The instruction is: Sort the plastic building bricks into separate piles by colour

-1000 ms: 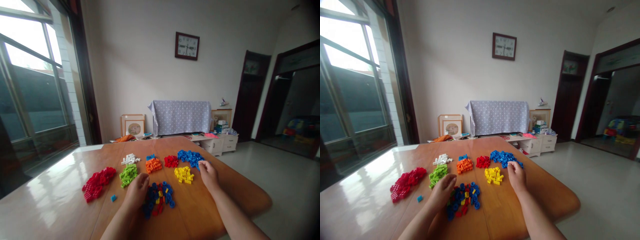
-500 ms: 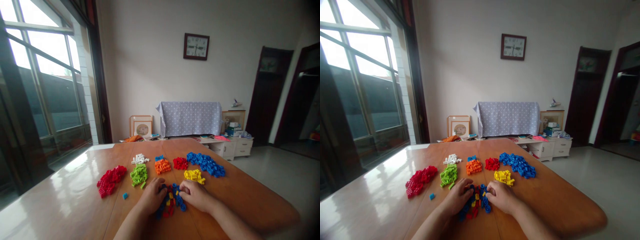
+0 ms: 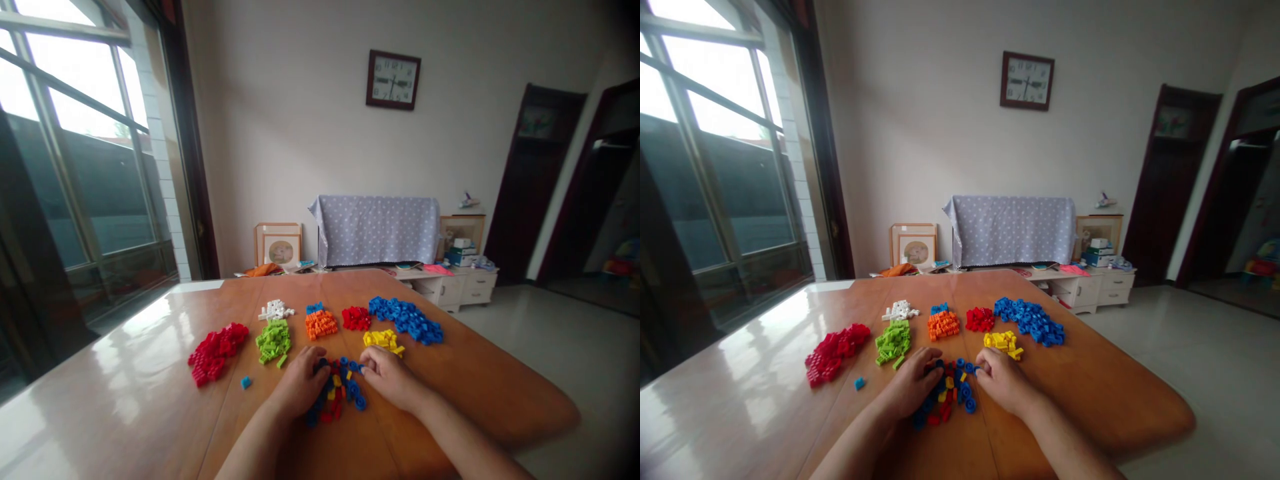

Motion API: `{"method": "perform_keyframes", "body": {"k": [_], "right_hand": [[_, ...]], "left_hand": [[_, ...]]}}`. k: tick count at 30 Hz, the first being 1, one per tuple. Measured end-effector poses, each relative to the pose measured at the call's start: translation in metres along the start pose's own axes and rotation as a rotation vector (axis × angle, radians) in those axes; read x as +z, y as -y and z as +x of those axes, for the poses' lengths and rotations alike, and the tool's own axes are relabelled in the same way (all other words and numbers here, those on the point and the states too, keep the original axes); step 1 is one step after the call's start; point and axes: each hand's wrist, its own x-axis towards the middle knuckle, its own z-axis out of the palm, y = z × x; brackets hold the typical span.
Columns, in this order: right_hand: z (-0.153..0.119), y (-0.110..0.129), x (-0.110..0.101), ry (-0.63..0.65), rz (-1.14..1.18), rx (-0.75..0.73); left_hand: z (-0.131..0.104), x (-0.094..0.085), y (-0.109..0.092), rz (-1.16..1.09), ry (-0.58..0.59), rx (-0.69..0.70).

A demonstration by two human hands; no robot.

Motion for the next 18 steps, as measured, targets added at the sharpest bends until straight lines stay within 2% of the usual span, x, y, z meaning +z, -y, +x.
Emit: {"method": "perform_keyframes", "body": {"k": [5, 8, 10, 13, 16, 18], "right_hand": [[-0.001, 0.002, 0.0, -0.012, -0.045, -0.001], [0.004, -0.007, -0.006, -0.088, 0.018, 0.023], [0.01, -0.02, -0.016, -0.163, 0.121, 0.093], [0.022, -0.049, -0.039, -0.334, 0.253, 0.283], [0.03, -0.077, -0.062, -0.511, 0.251, 0.426], [0.03, -0.091, -0.074, -0.573, 0.226, 0.462]], "left_hand": [[0.001, 0.001, 0.006, -0.009, -0.008, 0.009], [0.003, 0.002, 0.01, -0.013, -0.004, -0.003], [0.003, 0.002, 0.011, -0.01, 0.002, -0.012], [0.004, 0.0, 0.009, -0.014, -0.004, -0.019], [0.005, -0.001, 0.007, -0.01, -0.027, -0.014], [0.006, -0.002, 0.008, -0.006, -0.042, -0.009]]}}
